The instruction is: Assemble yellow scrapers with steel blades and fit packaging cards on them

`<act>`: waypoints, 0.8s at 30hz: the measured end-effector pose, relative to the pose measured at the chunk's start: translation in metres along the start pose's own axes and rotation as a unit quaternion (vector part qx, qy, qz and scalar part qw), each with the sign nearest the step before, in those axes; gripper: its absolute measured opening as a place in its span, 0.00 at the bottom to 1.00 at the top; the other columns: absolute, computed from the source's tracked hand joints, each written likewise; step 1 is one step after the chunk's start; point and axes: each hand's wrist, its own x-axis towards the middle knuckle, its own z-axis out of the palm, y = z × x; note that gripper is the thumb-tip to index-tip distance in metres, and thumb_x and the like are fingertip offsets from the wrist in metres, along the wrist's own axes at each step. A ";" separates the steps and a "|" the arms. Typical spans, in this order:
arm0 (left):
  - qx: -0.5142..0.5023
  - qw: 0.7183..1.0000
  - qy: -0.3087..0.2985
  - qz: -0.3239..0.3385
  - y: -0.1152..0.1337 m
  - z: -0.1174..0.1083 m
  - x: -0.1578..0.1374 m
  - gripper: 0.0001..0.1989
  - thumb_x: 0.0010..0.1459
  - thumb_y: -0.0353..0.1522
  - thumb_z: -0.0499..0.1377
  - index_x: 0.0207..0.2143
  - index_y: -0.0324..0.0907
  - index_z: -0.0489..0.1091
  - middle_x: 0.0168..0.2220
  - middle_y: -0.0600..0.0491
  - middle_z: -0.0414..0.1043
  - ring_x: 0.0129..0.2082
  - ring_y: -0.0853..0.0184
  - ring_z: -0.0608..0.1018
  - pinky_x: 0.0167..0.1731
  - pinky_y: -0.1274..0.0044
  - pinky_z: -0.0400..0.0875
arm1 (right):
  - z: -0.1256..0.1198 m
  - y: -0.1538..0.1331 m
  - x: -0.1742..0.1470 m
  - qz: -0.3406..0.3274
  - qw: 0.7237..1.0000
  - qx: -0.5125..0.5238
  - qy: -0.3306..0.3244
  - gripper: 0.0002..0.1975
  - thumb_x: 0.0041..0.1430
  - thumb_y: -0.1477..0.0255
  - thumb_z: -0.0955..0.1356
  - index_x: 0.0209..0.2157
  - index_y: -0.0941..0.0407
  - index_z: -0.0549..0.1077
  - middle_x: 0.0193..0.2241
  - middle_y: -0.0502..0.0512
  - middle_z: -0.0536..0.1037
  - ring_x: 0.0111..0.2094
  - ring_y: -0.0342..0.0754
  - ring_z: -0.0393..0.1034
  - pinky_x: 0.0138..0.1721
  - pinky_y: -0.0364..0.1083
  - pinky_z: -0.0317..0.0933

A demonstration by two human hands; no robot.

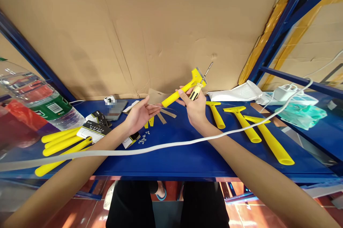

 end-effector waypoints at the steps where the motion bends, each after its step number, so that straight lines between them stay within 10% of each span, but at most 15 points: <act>1: -0.014 1.000 0.005 -0.016 0.001 0.000 0.000 0.23 0.66 0.52 0.74 0.38 0.40 0.84 0.42 0.43 0.90 0.52 0.54 0.89 0.70 0.62 0.73 | 0.000 0.000 0.000 -0.005 1.000 -0.008 -0.001 0.34 0.46 0.55 0.90 0.37 0.50 0.68 0.48 0.51 0.87 0.53 0.57 0.88 0.47 0.56 0.89; 12: -0.084 0.996 -0.036 -0.019 0.002 0.002 -0.004 0.18 0.67 0.44 0.76 0.47 0.39 0.85 0.47 0.44 0.89 0.50 0.60 0.89 0.64 0.66 0.81 | 0.001 0.003 -0.004 -0.024 0.997 -0.070 -0.022 0.31 0.48 0.52 0.89 0.34 0.49 0.70 0.45 0.55 0.88 0.57 0.60 0.85 0.45 0.56 0.90; 19: -0.014 0.997 -0.079 0.016 -0.008 -0.006 0.001 0.16 0.52 0.32 0.85 0.42 0.36 0.89 0.47 0.45 0.89 0.52 0.61 0.87 0.68 0.68 0.76 | 0.000 0.005 0.000 -0.017 0.997 -0.073 0.006 0.34 0.41 0.50 0.90 0.33 0.50 0.70 0.39 0.53 0.83 0.57 0.63 0.85 0.42 0.56 0.89; 24: 0.045 0.997 -0.043 0.042 -0.013 -0.006 0.003 0.19 0.54 0.39 0.84 0.44 0.40 0.90 0.49 0.46 0.89 0.48 0.64 0.85 0.58 0.70 0.78 | 0.000 0.007 -0.003 0.001 0.995 -0.096 -0.005 0.34 0.41 0.47 0.89 0.31 0.49 0.70 0.34 0.50 0.78 0.53 0.61 0.85 0.41 0.56 0.89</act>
